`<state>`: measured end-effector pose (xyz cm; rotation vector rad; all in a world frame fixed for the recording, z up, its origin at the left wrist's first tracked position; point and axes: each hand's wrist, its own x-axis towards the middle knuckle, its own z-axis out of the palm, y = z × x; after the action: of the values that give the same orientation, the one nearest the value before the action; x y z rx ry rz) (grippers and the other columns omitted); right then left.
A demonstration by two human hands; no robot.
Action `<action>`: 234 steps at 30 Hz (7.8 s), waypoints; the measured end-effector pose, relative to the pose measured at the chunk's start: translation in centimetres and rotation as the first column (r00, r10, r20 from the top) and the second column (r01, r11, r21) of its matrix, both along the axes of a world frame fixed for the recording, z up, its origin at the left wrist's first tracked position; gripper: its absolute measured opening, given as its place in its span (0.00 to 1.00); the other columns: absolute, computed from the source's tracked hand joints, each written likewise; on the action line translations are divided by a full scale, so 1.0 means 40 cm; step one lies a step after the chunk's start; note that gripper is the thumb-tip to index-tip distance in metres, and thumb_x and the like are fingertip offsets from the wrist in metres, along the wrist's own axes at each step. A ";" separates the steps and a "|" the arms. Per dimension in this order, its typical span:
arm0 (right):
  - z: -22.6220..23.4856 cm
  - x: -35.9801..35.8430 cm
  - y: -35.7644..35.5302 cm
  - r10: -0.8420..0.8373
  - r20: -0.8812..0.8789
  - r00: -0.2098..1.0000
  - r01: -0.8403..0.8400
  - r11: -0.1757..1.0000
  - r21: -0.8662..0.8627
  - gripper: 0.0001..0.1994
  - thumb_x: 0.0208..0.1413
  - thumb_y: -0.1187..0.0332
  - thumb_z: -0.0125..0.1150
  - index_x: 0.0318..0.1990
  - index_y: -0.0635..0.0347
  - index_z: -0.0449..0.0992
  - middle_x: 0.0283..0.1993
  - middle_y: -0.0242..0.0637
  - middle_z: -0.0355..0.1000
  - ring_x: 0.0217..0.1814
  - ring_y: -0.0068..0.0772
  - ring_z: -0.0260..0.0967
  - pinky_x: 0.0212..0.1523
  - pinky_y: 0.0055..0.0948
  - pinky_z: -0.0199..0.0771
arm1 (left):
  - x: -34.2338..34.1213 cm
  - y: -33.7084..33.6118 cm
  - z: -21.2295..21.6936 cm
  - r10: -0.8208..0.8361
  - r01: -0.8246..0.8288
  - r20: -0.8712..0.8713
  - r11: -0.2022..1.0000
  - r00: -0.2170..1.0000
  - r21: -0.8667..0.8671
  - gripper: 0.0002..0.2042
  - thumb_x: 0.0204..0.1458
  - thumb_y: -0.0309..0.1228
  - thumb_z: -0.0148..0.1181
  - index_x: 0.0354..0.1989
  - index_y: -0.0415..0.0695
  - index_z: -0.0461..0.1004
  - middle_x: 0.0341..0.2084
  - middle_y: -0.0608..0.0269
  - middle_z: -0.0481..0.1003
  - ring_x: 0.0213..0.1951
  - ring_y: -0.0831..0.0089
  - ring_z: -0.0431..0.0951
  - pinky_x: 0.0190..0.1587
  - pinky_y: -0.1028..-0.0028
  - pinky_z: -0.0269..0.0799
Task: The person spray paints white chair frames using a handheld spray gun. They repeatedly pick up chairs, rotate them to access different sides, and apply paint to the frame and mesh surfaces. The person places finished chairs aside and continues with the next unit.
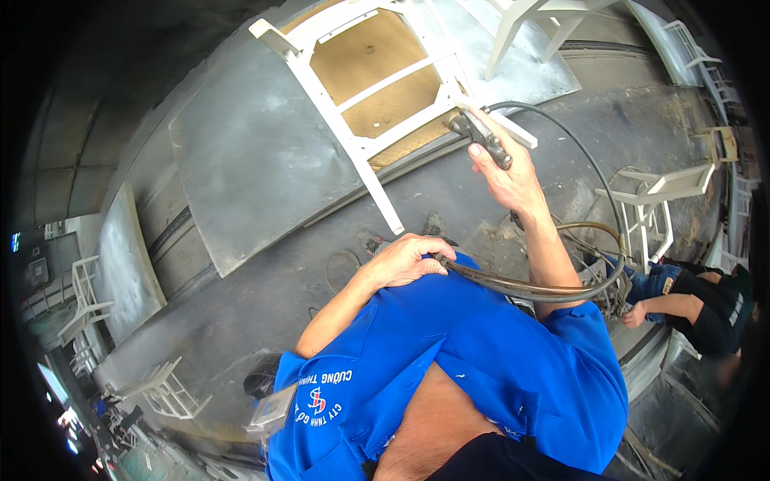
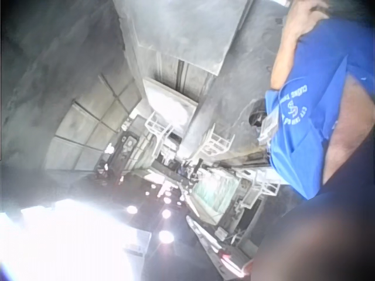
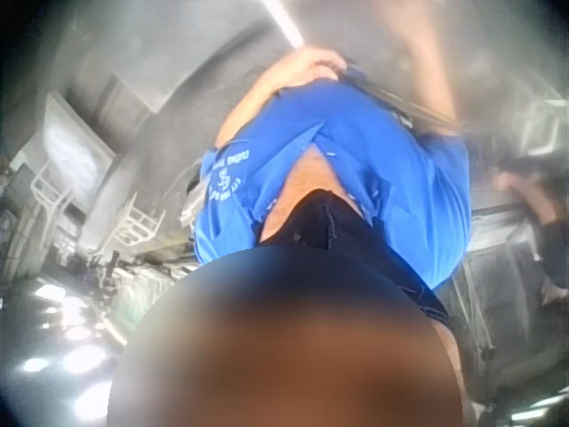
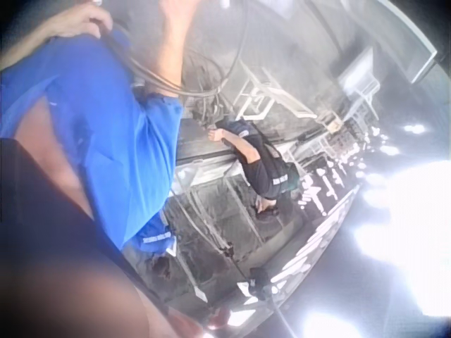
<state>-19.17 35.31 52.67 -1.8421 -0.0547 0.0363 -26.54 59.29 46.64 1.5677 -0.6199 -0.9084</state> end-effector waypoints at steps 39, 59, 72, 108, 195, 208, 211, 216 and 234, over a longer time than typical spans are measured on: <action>-0.403 -0.066 -0.026 0.009 -0.356 0.935 -0.010 1.000 0.001 0.27 0.65 0.56 0.64 0.71 0.40 0.70 0.48 0.49 0.82 0.51 0.49 0.81 0.56 0.41 0.77 | -0.028 -0.120 0.041 0.118 -0.123 0.039 0.981 0.992 0.152 0.13 0.53 0.22 0.71 0.47 0.41 0.80 0.40 0.58 0.84 0.42 0.64 0.85 0.47 0.67 0.79; -0.412 -0.030 -0.213 -0.332 -0.195 0.923 0.300 0.938 -0.173 0.27 0.66 0.56 0.63 0.72 0.38 0.68 0.64 0.47 0.76 0.69 0.50 0.72 0.68 0.42 0.71 | -0.014 -0.125 0.049 0.040 -0.047 0.038 0.978 0.999 0.205 0.14 0.53 0.25 0.73 0.47 0.43 0.80 0.42 0.56 0.85 0.47 0.60 0.85 0.50 0.64 0.79; -0.456 -0.152 -0.053 -0.040 -0.344 0.938 0.054 0.998 0.033 0.28 0.65 0.59 0.64 0.73 0.37 0.68 0.54 0.46 0.77 0.55 0.43 0.74 0.57 0.39 0.74 | -0.025 -0.097 0.025 0.065 -0.046 -0.083 0.977 0.994 0.209 0.14 0.53 0.27 0.73 0.48 0.42 0.80 0.43 0.55 0.84 0.48 0.59 0.85 0.50 0.63 0.79; 0.047 -0.283 0.450 -0.127 -0.278 0.952 0.013 0.926 -0.378 0.27 0.67 0.64 0.63 0.72 0.46 0.69 0.64 0.50 0.76 0.66 0.47 0.75 0.65 0.41 0.72 | -0.123 0.538 0.005 -0.076 0.082 0.063 0.993 0.995 -0.088 0.11 0.58 0.24 0.68 0.49 0.41 0.81 0.42 0.57 0.85 0.45 0.65 0.85 0.48 0.67 0.79; -0.111 0.133 1.067 -0.387 0.319 0.865 0.490 0.790 -0.369 0.26 0.63 0.65 0.66 0.69 0.44 0.72 0.51 0.49 0.82 0.54 0.53 0.80 0.53 0.40 0.79 | 0.186 1.236 -0.006 -0.134 0.138 -0.051 0.986 0.990 0.092 0.14 0.54 0.32 0.73 0.48 0.45 0.81 0.35 0.58 0.84 0.37 0.67 0.82 0.43 0.65 0.76; -0.165 0.039 1.045 -0.403 0.149 0.903 0.429 0.829 -0.359 0.26 0.66 0.62 0.64 0.70 0.46 0.71 0.60 0.51 0.78 0.63 0.53 0.77 0.61 0.40 0.75 | 0.148 1.209 -0.005 -0.132 0.134 -0.035 0.988 0.991 0.070 0.14 0.54 0.32 0.73 0.48 0.43 0.81 0.40 0.56 0.84 0.39 0.64 0.82 0.45 0.64 0.76; -0.207 -0.022 1.021 -0.429 0.124 0.895 0.438 0.790 -0.430 0.26 0.66 0.61 0.64 0.70 0.44 0.70 0.60 0.52 0.78 0.64 0.54 0.76 0.62 0.41 0.74 | 0.142 1.199 0.000 -0.149 0.149 -0.002 0.987 0.989 0.060 0.14 0.55 0.32 0.72 0.48 0.43 0.80 0.41 0.55 0.84 0.42 0.62 0.83 0.46 0.64 0.76; -0.237 -0.102 0.972 -0.507 -0.044 0.861 0.429 0.770 -0.472 0.27 0.66 0.60 0.63 0.72 0.43 0.68 0.63 0.51 0.76 0.69 0.52 0.72 0.66 0.41 0.70 | 0.141 1.173 0.003 -0.174 0.176 -0.019 0.980 0.984 0.093 0.15 0.55 0.32 0.72 0.49 0.42 0.80 0.43 0.53 0.84 0.46 0.59 0.84 0.48 0.64 0.77; -0.098 0.059 0.966 -0.413 0.253 0.875 0.457 0.877 -0.151 0.26 0.65 0.61 0.65 0.71 0.45 0.71 0.50 0.47 0.82 0.51 0.42 0.81 0.55 0.37 0.76 | 0.099 1.056 0.006 -0.131 0.134 -0.034 0.982 0.991 0.132 0.14 0.55 0.30 0.72 0.49 0.42 0.80 0.41 0.53 0.85 0.44 0.63 0.84 0.47 0.64 0.78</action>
<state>-16.80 73.93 48.76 -2.0213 0.2269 -0.4937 -22.60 101.53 46.88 1.6468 -0.6626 -1.0878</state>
